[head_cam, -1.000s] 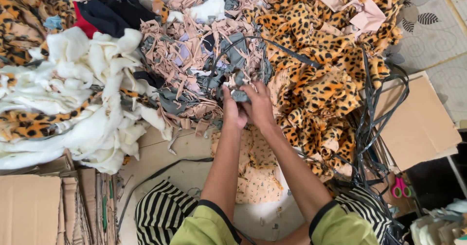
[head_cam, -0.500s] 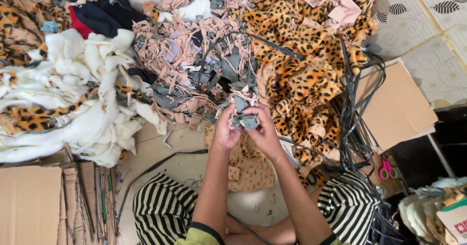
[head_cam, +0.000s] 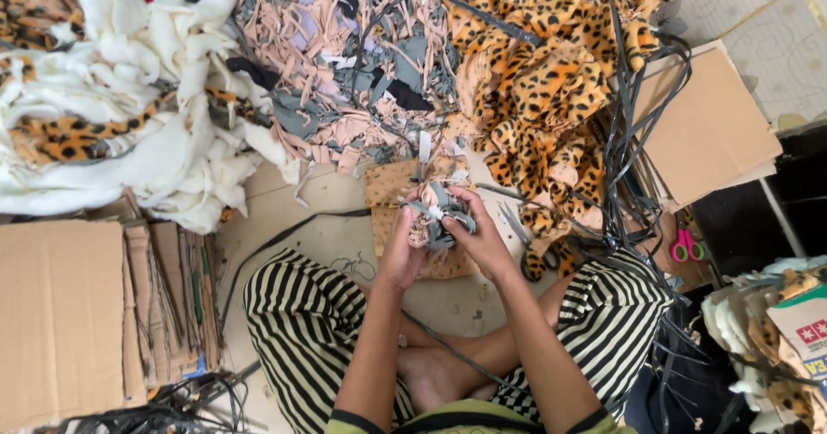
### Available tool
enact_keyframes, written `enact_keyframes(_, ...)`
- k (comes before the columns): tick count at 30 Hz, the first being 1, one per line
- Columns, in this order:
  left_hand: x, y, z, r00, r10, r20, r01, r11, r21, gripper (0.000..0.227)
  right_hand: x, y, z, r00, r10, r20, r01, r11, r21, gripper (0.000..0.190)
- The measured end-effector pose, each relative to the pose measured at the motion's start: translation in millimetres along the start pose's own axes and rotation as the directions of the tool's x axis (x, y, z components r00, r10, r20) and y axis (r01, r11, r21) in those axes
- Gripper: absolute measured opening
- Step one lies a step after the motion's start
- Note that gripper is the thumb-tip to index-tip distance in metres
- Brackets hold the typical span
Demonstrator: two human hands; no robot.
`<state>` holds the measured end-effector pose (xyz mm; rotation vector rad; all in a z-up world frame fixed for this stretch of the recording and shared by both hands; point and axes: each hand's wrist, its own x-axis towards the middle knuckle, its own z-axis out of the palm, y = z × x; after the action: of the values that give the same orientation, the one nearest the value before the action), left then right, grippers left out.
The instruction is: Stuffing a fabric pouch with small fabric scraps from a pile on the floor
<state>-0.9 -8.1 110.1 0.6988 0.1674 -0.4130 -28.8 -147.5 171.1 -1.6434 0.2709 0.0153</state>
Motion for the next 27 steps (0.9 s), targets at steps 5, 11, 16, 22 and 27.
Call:
enact_keyframes(5, -7.6, 1.4, -17.8, 0.986, -0.113, -0.119, 0.123, 0.989, 0.078, 0.053, 14.2, 42.1, -14.8, 0.993, 0.088, 0.078, -0.046, 0.901, -0.432, 0.047)
enact_keyframes(11, -12.0, 11.4, -16.9, 0.99, -0.091, -0.111, 0.117, 0.959, 0.258, 0.055, 16.8, 39.8, -12.2, 0.988, -0.013, 0.154, 0.105, 0.79, -0.604, 0.045)
enact_keyframes(16, -24.9, 45.8, 7.1, 0.998, -0.044, -0.051, 0.067, 0.704, 0.707, 0.056, 25.7, 55.9, -9.3, 0.995, -0.056, 0.082, 0.096, 0.759, -0.644, 0.037)
enact_keyframes(22, -39.1, 71.7, 73.7, 0.992, -0.016, -0.127, 0.089, 0.8, 0.593, 0.06, 15.5, 23.1, 4.0, 0.991, 0.083, 0.102, 0.028, 0.628, -0.778, 0.049)
enact_keyframes(27, -40.6, 87.4, 97.1, 0.968, -0.142, -0.207, 0.22, 0.878, 0.426, 0.086, 23.5, 48.1, 12.9, 0.985, -0.117, 0.127, 0.172, 0.635, -0.753, 0.04)
